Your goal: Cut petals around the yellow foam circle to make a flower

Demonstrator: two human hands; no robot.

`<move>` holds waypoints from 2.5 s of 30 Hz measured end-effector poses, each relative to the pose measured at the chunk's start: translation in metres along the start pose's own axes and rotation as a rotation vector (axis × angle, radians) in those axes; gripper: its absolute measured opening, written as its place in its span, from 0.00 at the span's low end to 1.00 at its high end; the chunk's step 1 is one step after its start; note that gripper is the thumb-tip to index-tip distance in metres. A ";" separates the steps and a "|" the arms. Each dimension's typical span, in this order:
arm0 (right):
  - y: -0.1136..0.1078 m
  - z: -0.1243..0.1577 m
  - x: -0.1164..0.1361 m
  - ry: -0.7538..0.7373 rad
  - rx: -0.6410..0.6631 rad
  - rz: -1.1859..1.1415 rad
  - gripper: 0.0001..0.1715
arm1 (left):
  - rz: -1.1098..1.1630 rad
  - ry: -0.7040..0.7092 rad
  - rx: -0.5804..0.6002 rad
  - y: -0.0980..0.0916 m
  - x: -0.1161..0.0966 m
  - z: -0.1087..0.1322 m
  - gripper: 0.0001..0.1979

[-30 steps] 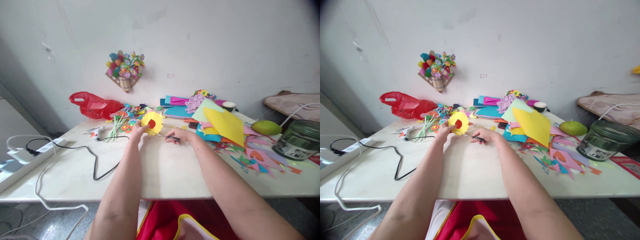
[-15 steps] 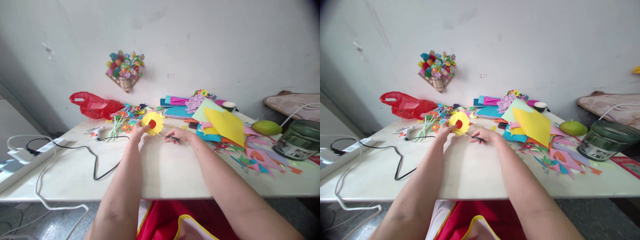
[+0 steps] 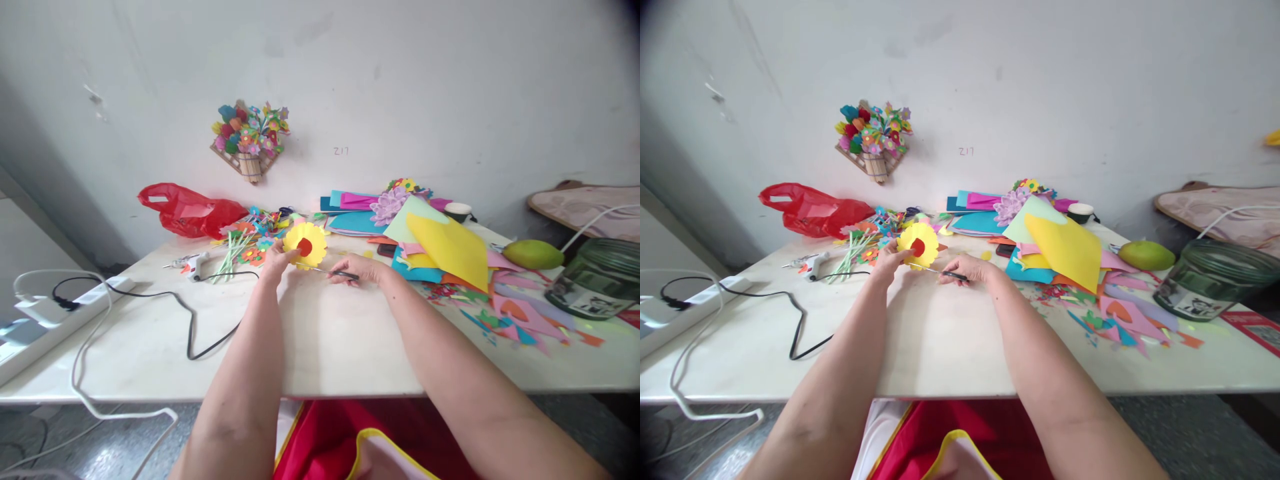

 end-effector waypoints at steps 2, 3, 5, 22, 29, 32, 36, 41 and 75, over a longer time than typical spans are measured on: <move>0.000 0.000 0.002 -0.004 0.000 0.004 0.23 | 0.009 0.000 0.000 0.000 0.000 0.000 0.19; 0.001 0.001 0.003 -0.002 0.003 0.003 0.23 | 0.011 0.000 -0.004 0.000 0.000 0.000 0.19; 0.001 0.001 0.004 0.006 0.008 -0.006 0.22 | 0.015 0.000 -0.006 0.000 0.000 -0.001 0.20; 0.000 0.001 0.006 -0.015 -0.012 -0.121 0.23 | 0.012 0.006 -0.102 -0.008 -0.004 0.001 0.17; -0.001 0.000 0.008 -0.045 -0.042 -0.156 0.22 | 0.029 -0.016 -0.117 -0.010 0.000 -0.002 0.18; -0.001 0.001 0.009 -0.054 -0.043 -0.140 0.23 | 0.034 -0.032 -0.114 -0.010 0.000 -0.002 0.18; -0.003 0.000 0.008 -0.058 -0.057 -0.127 0.24 | 0.026 -0.041 -0.133 -0.011 -0.001 0.000 0.17; -0.005 -0.001 0.003 -0.058 -0.069 -0.096 0.26 | 0.045 -0.061 -0.151 -0.012 0.000 0.002 0.17; -0.003 0.002 0.008 -0.027 -0.052 0.013 0.25 | 0.111 -0.081 -0.209 -0.019 0.007 -0.003 0.17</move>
Point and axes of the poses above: each hand's wrist, its own z-axis away from the middle knuckle, its own y-axis out of the palm, x = y × z, the point moved 9 cm from there along -z, towards the middle knuckle, and after that the axes turned 11 degrees about -y, right-handed, at the moved point
